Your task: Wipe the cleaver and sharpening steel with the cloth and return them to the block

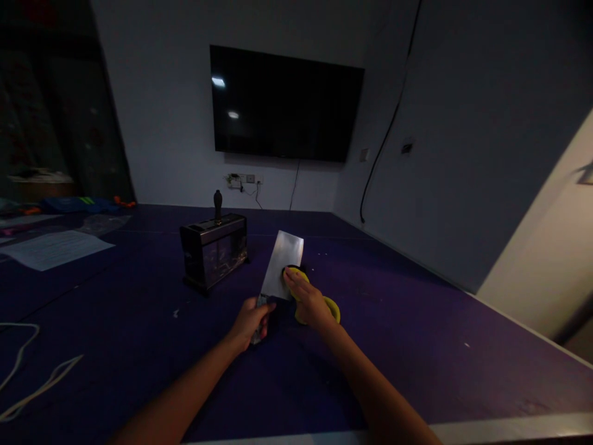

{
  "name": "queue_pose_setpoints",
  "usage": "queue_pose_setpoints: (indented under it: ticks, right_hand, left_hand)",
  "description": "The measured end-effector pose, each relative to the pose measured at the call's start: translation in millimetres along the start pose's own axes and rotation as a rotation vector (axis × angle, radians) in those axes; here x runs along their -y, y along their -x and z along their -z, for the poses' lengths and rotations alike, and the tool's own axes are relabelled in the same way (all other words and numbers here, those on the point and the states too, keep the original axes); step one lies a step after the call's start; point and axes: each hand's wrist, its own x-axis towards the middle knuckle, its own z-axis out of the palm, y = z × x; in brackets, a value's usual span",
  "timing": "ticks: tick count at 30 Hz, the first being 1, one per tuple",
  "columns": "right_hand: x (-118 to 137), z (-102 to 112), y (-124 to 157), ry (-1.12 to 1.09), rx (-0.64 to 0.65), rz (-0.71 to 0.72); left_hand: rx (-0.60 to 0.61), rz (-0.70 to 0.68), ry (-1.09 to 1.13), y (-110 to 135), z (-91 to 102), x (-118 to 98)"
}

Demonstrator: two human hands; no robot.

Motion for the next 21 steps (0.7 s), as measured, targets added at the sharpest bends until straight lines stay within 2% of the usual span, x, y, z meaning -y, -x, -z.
queue_pose_setpoints:
  ticks: [5,8,11,15,21]
  right_hand:
    - [-24,13,3,0.069,-0.191,-0.162]
    - [-36,22,7,0.087,-0.282,-0.250]
    - [-43,27,10,0.109,-0.317,-0.292]
    - [-39,23,9,0.128,-0.270,-0.255]
    - [-16,4,4,0.102,-0.050,-0.114]
  left_hand:
    - [0.155,0.032,-0.115,5,-2.7,4]
    - [0.187,0.061,-0.140,6,-4.6,6]
    - [0.190,0.072,-0.160,7,-6.4,7]
    - [0.173,0.083,-0.136,7,-8.4,9]
    - [0.057,0.077,-0.045,4,-6.5,8]
